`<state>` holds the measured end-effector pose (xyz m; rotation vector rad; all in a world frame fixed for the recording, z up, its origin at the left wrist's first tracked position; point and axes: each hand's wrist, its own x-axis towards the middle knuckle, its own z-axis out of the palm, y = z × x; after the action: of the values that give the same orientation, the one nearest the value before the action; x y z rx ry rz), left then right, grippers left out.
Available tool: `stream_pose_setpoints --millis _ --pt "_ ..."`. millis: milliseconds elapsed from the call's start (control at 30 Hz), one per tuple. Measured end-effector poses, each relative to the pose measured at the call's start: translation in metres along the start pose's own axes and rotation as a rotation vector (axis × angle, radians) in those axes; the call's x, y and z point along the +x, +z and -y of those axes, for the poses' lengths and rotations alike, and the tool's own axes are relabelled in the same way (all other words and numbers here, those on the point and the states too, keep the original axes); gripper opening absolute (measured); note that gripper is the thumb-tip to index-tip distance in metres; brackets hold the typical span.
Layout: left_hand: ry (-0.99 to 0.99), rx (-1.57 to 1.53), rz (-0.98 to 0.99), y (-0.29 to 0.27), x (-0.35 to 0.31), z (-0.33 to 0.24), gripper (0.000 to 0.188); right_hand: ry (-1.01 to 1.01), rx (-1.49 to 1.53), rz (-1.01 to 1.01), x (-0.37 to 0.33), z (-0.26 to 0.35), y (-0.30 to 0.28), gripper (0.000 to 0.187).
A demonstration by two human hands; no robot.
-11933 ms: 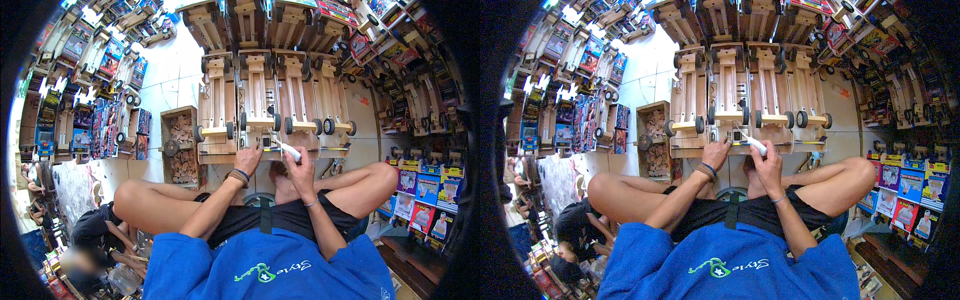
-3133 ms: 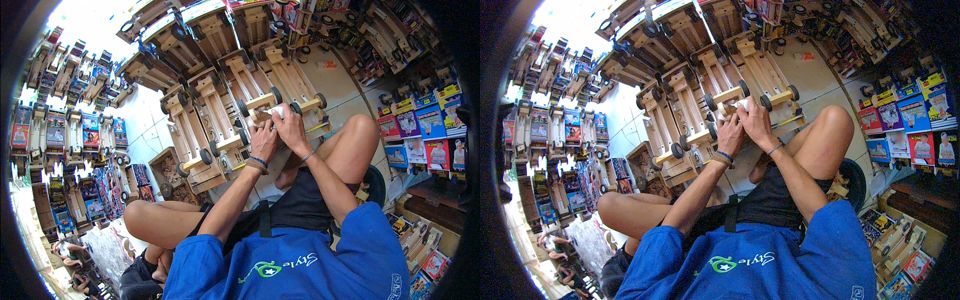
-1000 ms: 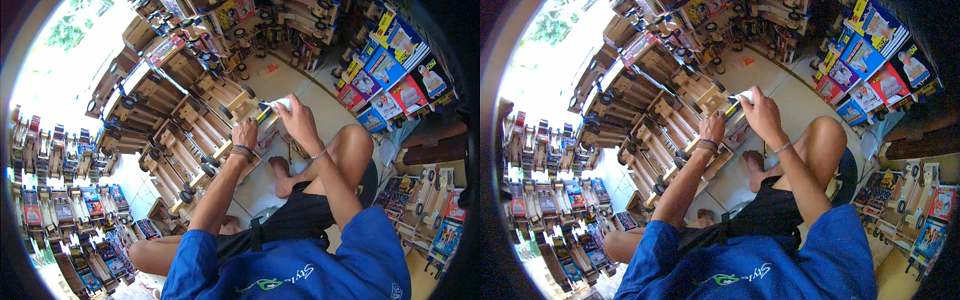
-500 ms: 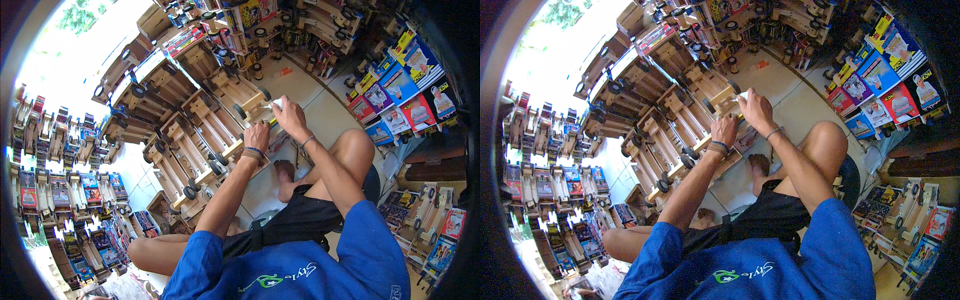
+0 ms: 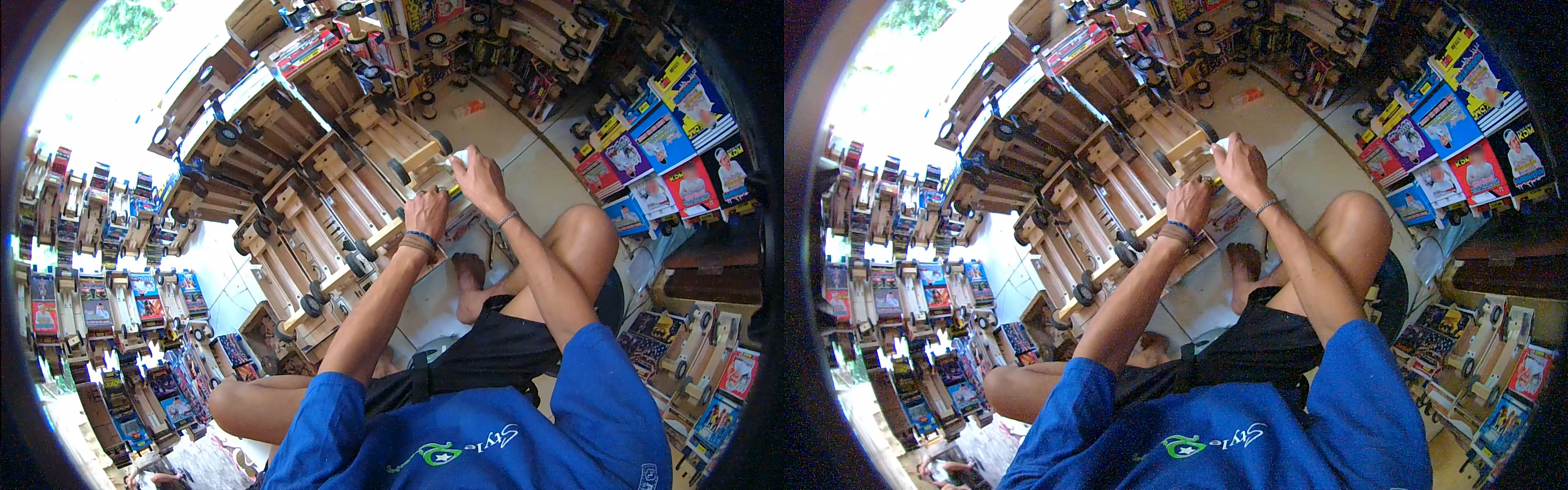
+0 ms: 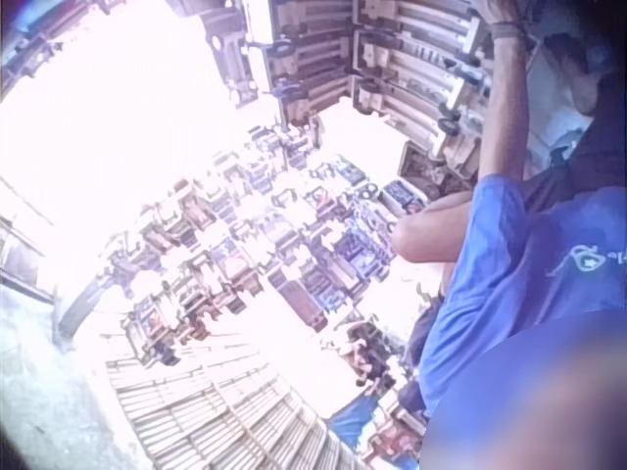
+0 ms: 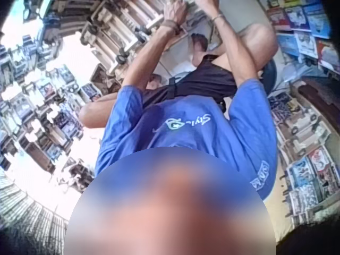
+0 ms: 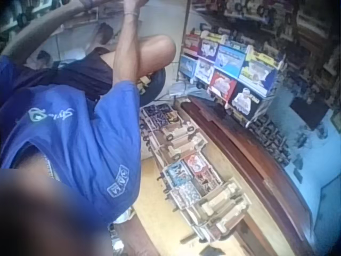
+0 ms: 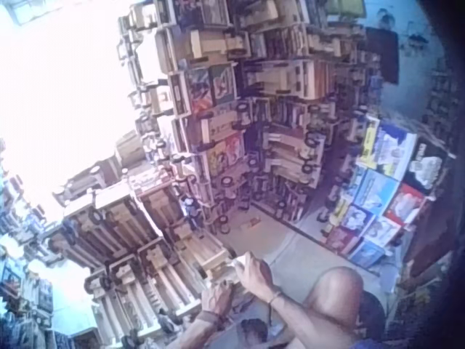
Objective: The person sits on the floor in a toy store and assembles a small wooden cart. They attach wheels to the axles and then use a white cloth to wipe the wooden frame and wheels.
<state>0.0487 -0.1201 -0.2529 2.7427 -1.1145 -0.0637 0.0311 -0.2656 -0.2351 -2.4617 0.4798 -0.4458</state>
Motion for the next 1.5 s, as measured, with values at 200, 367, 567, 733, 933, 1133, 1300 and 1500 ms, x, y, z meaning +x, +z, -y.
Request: stream_pose_setpoints --millis 200,367,567,733,933,1133,1300,1500 --pt "-0.005 -0.012 0.001 -0.001 0.001 -0.001 0.013 -0.007 0.035 -0.002 0.001 0.001 0.001 0.034" --pt "-0.002 0.007 -0.008 0.001 0.000 0.000 0.013 0.016 0.049 0.023 0.001 0.001 0.004 0.035" --pt "0.001 0.007 -0.020 0.004 0.001 0.000 0.013 0.031 0.039 0.025 0.003 0.001 0.006 0.034" --pt "-0.001 0.006 -0.031 0.004 0.002 0.000 0.014 0.039 0.024 0.012 0.004 0.000 0.007 0.033" --pt "0.002 0.019 -0.031 0.003 0.002 0.000 0.015 0.022 0.034 0.009 0.005 -0.003 0.007 0.032" --pt "0.005 0.024 -0.033 0.007 0.003 0.000 0.014 0.003 0.045 -0.034 0.005 -0.002 0.006 0.031" --pt "0.033 -0.004 -0.106 0.012 0.003 0.003 0.018 0.009 0.065 -0.027 0.006 -0.002 0.006 0.031" --pt "0.038 0.015 -0.103 0.014 0.004 0.004 0.019 0.008 0.031 -0.031 0.007 -0.003 0.007 0.030"
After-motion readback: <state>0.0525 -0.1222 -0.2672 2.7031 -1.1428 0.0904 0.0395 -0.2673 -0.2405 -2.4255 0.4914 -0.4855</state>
